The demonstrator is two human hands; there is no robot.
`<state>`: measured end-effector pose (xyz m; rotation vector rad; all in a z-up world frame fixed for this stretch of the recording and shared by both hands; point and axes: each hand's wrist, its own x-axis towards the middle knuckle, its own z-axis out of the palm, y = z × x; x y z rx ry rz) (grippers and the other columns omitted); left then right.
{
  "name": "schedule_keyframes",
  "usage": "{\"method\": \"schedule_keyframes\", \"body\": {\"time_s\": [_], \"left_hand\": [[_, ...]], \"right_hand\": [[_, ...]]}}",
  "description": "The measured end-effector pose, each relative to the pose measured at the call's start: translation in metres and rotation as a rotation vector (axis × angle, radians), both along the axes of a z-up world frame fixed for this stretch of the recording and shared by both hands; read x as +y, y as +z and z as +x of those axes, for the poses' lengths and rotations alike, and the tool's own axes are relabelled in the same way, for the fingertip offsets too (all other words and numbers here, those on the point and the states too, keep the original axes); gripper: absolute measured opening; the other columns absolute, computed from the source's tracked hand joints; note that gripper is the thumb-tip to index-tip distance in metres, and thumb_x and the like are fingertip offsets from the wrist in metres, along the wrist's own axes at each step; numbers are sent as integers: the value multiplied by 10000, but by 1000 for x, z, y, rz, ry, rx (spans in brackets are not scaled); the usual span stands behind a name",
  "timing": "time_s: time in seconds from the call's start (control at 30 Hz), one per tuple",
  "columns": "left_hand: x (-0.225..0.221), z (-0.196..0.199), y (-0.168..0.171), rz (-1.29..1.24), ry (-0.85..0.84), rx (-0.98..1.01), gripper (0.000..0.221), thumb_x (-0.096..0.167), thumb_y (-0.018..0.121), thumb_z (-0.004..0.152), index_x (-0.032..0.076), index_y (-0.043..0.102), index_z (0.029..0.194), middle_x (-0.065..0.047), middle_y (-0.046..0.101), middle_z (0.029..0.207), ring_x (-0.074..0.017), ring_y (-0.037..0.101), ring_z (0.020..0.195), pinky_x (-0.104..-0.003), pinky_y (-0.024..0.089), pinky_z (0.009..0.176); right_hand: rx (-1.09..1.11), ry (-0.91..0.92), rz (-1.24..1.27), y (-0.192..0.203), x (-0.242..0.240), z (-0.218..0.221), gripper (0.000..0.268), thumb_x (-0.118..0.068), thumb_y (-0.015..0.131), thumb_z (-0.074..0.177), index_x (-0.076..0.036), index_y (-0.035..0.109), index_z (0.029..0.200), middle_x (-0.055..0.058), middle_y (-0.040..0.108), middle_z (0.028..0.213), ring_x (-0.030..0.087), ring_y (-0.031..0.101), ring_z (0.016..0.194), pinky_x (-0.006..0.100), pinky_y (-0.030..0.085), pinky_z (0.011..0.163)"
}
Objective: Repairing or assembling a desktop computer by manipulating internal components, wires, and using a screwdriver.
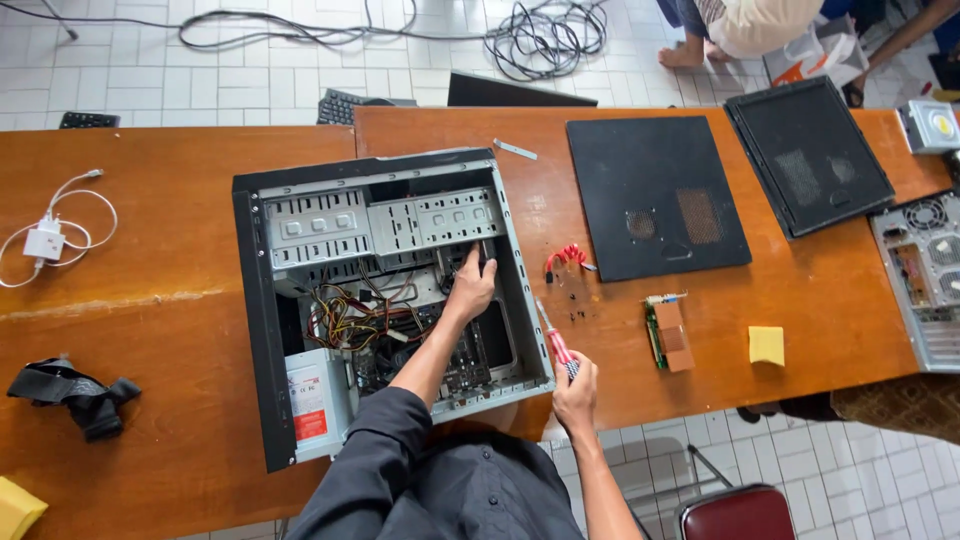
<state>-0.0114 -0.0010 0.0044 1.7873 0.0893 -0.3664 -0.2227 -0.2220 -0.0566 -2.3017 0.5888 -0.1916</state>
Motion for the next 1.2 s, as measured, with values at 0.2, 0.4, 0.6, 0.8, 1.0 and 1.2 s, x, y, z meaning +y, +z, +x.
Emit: {"method": "schedule_keyframes", "body": {"time_s": [0.2,0.4,0.6,0.8,1.0,1.2], "left_hand": [[1,-2,-5,15,-4,-23,650,372,465,1027,55,331,1578,-308,476,1483,-446,455,1385,-535,368,1164],[0,-3,-7,35,-10,-40,651,373,465,1023,47,337,1572,-322,496,1453,-456,472,1368,-542,378,1153],[1,-2,-5,54,-21,-42,666,388,454,1024,38,321,1575,-336,499,1429,-472,468,1362,-546,381,1146],[2,-4,-2,48,-27,-36,679,402,447,1023,40,310,1581,-327,474,1459,-467,451,1381,-543,369,1156],[2,-2,-1,31,-37,-24,681,402,437,1025,46,295,1588,-333,460,1466,-472,446,1381,-546,374,1154],[1,0,-12,17,-34,-32,683,408,450,1025,92,277,1605,-303,439,1500,-455,432,1397,-537,373,1160]], "right_hand": [[-257,-96,271,105,17,34,341,-118,630,988,-18,572,1310,116,674,822,160,659,641,282,548,631],[-346,-55,315,184,16,85,314,-105,597,1046,18,575,1333,147,652,901,162,621,707,289,542,666],[-531,9,187,221,31,147,382,-210,793,915,-72,669,1249,127,683,1036,135,620,858,262,546,750],[-489,227,31,215,34,214,365,-233,839,803,-124,733,1134,121,683,962,266,703,832,316,593,666],[-504,478,-125,208,48,255,324,-197,769,824,-93,690,1120,145,641,968,359,677,905,427,580,730],[-471,505,-98,195,55,269,343,-166,772,822,-77,680,1140,153,646,997,353,674,938,383,592,703]]}}
